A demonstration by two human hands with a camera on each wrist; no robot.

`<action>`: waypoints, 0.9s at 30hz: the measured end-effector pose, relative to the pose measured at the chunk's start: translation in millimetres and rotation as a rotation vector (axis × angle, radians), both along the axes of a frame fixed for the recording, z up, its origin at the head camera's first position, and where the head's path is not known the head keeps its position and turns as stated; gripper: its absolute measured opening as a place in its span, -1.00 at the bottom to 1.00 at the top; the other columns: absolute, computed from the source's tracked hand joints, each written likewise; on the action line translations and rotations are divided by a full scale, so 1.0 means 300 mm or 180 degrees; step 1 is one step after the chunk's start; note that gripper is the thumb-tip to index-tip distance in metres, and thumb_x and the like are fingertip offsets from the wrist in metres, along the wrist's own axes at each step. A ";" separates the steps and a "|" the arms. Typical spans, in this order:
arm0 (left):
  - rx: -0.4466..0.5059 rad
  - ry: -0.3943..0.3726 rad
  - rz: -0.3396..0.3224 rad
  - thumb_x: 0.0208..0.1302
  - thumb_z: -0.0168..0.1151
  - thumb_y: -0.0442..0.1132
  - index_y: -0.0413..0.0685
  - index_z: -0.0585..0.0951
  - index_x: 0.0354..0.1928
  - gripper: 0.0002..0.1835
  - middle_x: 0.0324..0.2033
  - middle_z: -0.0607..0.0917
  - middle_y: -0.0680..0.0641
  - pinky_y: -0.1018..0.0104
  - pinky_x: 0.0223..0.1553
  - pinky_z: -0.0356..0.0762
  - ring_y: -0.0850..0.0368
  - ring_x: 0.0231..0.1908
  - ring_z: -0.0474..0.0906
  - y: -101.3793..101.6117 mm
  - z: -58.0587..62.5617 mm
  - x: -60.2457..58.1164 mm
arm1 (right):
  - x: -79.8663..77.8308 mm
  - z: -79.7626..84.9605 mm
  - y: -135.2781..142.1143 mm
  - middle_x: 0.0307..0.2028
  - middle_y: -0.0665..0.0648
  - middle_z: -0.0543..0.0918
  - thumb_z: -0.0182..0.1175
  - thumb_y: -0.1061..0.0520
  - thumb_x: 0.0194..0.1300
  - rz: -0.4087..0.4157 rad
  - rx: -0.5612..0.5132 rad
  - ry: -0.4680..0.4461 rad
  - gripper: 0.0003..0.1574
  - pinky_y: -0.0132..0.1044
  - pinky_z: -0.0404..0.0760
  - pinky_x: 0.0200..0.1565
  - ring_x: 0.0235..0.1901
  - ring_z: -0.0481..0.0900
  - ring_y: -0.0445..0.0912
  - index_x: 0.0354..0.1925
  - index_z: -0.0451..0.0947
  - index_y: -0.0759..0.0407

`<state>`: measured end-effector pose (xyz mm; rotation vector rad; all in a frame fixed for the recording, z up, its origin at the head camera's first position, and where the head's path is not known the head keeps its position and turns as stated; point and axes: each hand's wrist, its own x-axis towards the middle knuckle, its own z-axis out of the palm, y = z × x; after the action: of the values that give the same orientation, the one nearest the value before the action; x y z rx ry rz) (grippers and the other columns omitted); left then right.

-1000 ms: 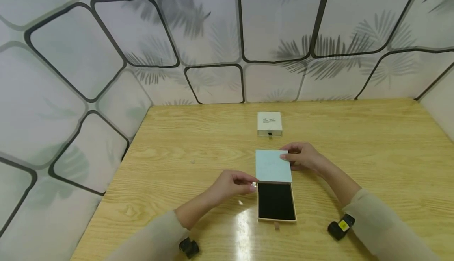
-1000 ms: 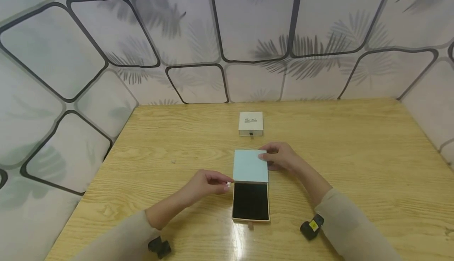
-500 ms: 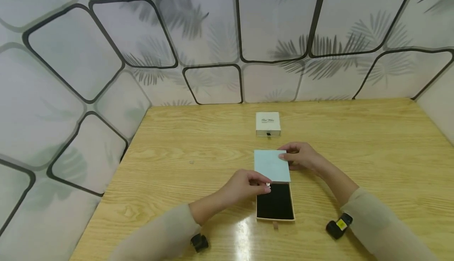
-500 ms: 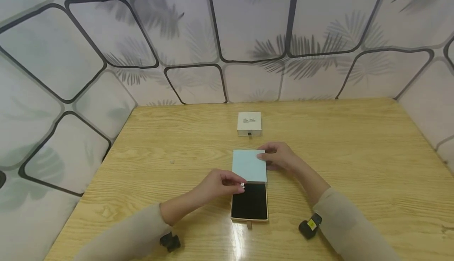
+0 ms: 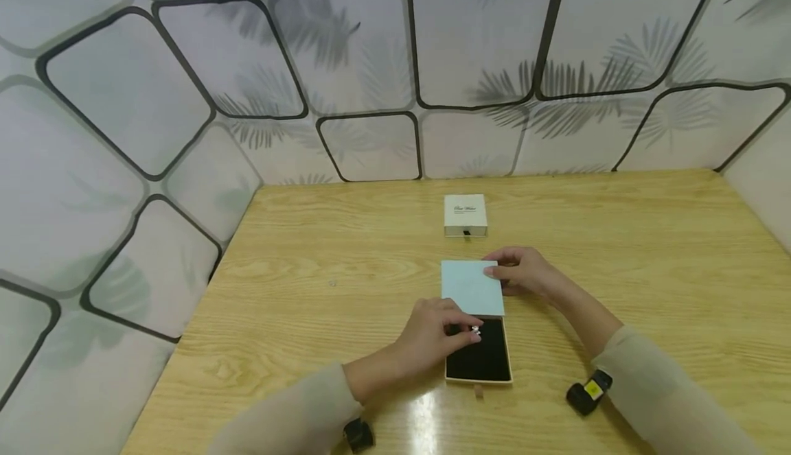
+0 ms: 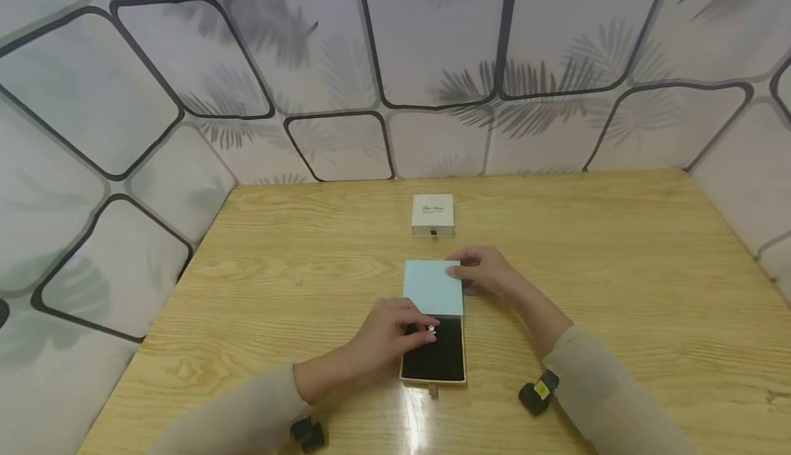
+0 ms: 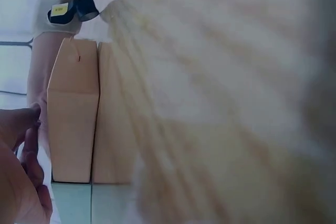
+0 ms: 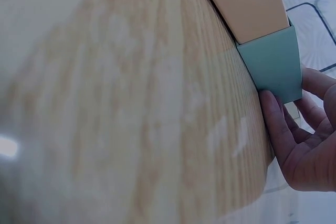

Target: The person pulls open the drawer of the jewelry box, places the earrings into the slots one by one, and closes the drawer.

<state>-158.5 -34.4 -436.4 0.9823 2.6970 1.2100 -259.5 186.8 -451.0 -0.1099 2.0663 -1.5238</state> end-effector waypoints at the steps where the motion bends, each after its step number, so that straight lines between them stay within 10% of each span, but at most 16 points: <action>1: -0.0046 0.0106 0.0045 0.13 0.36 -0.14 0.02 0.74 -0.21 -0.81 -0.47 0.64 0.12 0.51 -0.22 0.27 0.32 -0.41 0.46 -0.001 -0.002 0.002 | 0.000 0.000 0.000 -0.17 0.18 0.51 0.26 0.06 0.26 -0.0005 -0.0004 -0.0002 -0.38 -0.19 0.68 -0.20 -0.29 0.58 -0.14 0.16 0.39 0.40; 21: 0.0240 -0.0534 0.0759 0.13 0.38 -0.15 0.04 0.75 -0.20 -0.81 -0.47 0.43 0.13 0.58 -0.38 0.22 0.34 -0.42 0.24 0.019 -0.052 0.063 | 0.006 0.003 0.001 -0.17 0.18 0.52 0.23 0.07 0.28 0.0032 -0.0131 0.0003 -0.40 -0.16 0.68 -0.18 -0.28 0.61 -0.12 0.15 0.39 0.42; 27: -0.0084 -0.0053 0.0764 0.08 0.40 -0.10 0.14 0.75 -0.19 -0.78 -0.45 0.39 0.15 0.50 -0.25 0.17 0.34 -0.39 0.19 0.024 -0.071 0.068 | 0.010 -0.002 0.000 -0.17 0.17 0.50 0.23 0.08 0.28 0.0006 -0.0142 0.0001 -0.41 -0.18 0.68 -0.17 -0.27 0.60 -0.13 0.15 0.39 0.40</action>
<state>-138.0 -27.1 -457.8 0.6561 2.8745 1.2057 -256.5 186.8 -451.7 -0.1290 2.0324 -1.5692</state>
